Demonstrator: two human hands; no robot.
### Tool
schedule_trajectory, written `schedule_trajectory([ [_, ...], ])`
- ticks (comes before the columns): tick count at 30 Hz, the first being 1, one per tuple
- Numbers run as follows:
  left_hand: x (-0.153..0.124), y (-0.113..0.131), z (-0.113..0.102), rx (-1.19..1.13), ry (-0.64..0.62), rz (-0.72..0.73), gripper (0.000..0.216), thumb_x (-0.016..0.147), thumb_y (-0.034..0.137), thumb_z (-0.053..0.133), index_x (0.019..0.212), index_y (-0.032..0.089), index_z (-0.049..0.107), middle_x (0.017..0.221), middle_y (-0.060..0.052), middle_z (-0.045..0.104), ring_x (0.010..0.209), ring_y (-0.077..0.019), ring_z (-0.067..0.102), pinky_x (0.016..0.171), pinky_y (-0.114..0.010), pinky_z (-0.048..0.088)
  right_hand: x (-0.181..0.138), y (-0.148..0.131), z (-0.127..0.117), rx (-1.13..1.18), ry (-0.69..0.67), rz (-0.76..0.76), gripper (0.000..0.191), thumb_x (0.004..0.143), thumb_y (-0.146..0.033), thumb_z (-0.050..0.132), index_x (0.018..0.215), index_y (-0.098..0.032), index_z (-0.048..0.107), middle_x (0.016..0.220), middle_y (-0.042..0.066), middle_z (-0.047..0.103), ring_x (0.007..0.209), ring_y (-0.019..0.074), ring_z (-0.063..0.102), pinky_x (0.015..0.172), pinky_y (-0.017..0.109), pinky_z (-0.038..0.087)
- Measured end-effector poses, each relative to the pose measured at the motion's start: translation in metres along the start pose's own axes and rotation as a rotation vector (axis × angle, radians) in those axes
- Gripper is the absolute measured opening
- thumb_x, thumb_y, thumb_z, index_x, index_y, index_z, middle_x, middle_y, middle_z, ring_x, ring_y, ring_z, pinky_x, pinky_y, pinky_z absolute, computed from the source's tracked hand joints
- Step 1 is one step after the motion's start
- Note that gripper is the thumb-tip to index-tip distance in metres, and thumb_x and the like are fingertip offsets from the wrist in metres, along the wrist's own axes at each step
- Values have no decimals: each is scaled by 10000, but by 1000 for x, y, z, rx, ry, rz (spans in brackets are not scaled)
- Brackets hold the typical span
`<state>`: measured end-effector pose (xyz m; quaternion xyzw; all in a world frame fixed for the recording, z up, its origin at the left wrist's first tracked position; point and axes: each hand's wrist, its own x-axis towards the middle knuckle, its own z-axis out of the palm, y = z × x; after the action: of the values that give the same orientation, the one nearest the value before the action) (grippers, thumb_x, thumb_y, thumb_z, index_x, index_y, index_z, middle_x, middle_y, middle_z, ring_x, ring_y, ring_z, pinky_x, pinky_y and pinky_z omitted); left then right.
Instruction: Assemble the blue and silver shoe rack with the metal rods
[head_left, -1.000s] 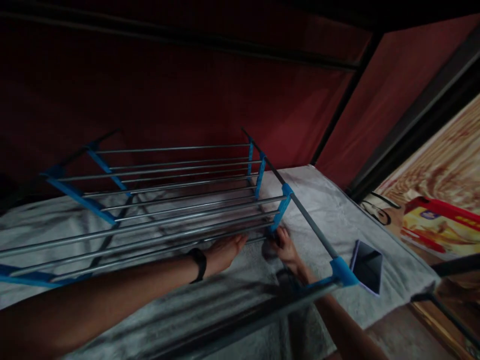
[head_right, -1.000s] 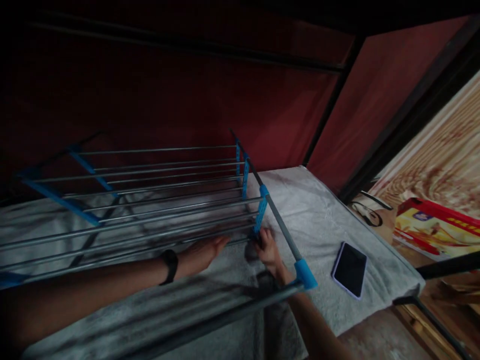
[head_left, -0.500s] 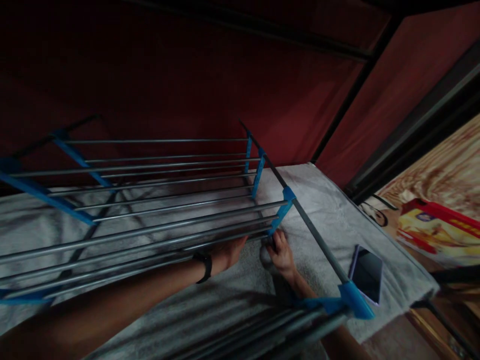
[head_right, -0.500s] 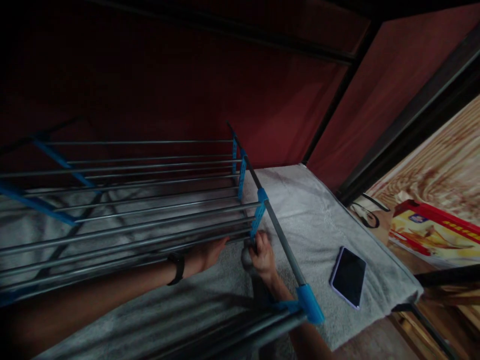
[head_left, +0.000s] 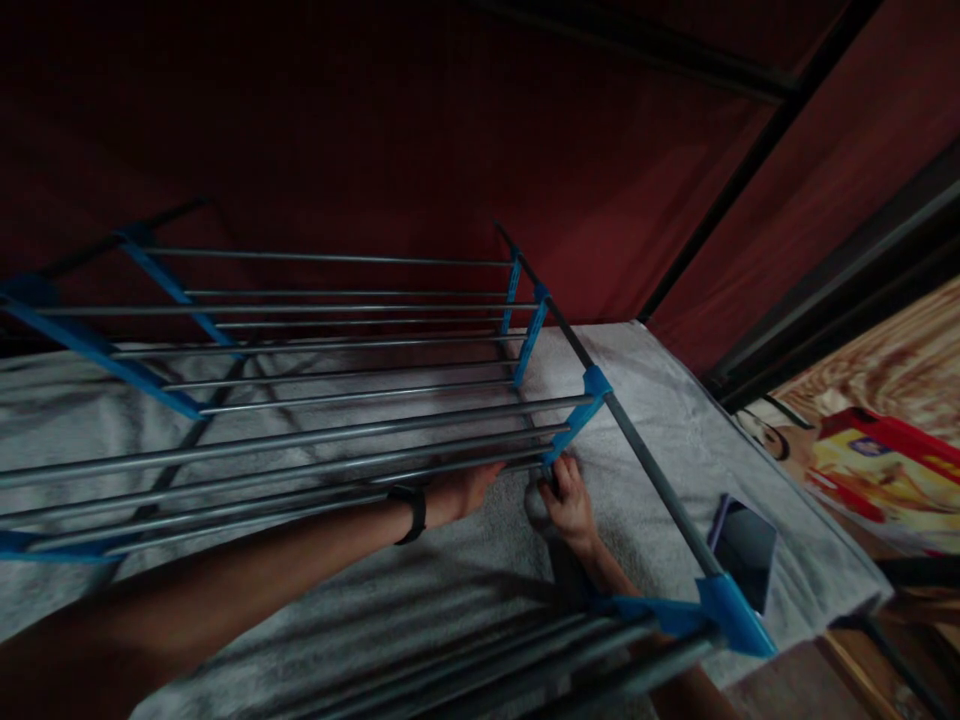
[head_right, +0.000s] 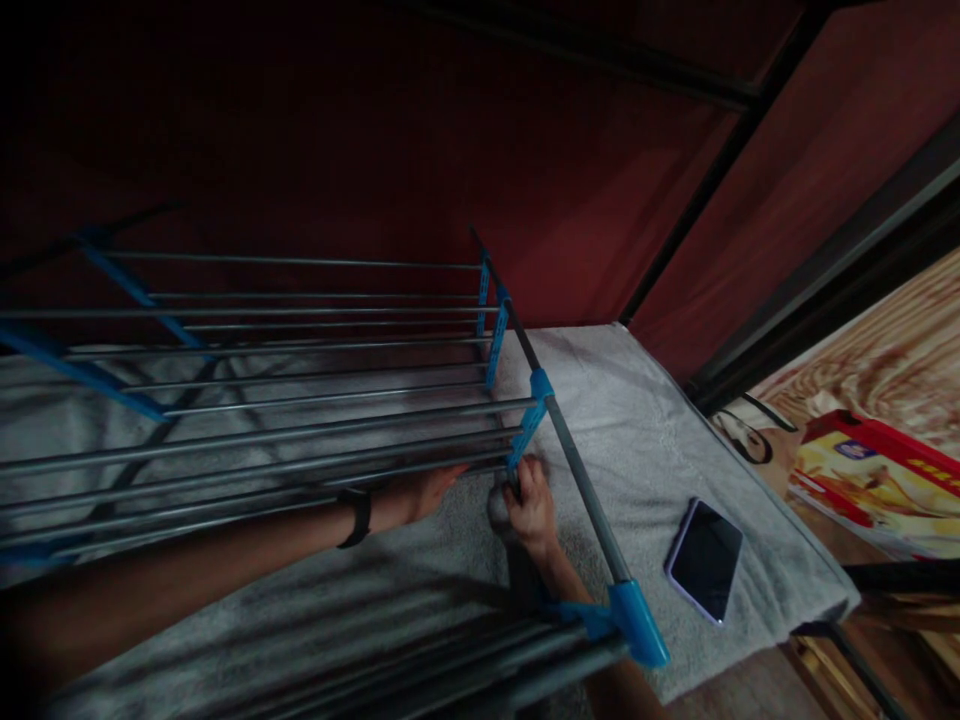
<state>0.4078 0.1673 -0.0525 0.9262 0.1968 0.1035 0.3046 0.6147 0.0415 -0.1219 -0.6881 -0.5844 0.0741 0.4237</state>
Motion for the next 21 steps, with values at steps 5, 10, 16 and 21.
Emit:
schedule_trajectory([
  [5,1,0,-1,-6,-9,-8,484,946,221,377,1411,196,508,1438,-96,572,1295,-268,532,1143,-450,378,1,-1,-2,3,-8,4,445,891,-251,494,1336,-265,478,1147,108,549,1114,294,536,934,553,513],
  [10,1,0,0,-25,7,0,534,928,190,383,1454,219,466,1457,-82,557,1304,-270,524,1143,-449,375,-1,-1,-2,8,-17,14,430,896,-263,487,1325,-279,475,1163,113,543,1127,302,535,945,571,509],
  [16,1,-10,8,-30,3,-12,623,899,149,380,1512,261,379,1477,-63,540,1330,-276,502,1158,-487,353,-1,-1,-2,-11,-23,23,417,889,-271,478,1305,-254,494,1152,110,544,1118,298,542,947,556,508],
  [21,1,-13,10,-40,2,-16,566,920,180,369,1480,232,436,1503,-76,514,1338,-265,496,1168,-448,336,-1,-2,-2,-16,-23,36,428,884,-276,480,1309,-236,505,1143,113,551,1099,290,545,932,515,514],
])
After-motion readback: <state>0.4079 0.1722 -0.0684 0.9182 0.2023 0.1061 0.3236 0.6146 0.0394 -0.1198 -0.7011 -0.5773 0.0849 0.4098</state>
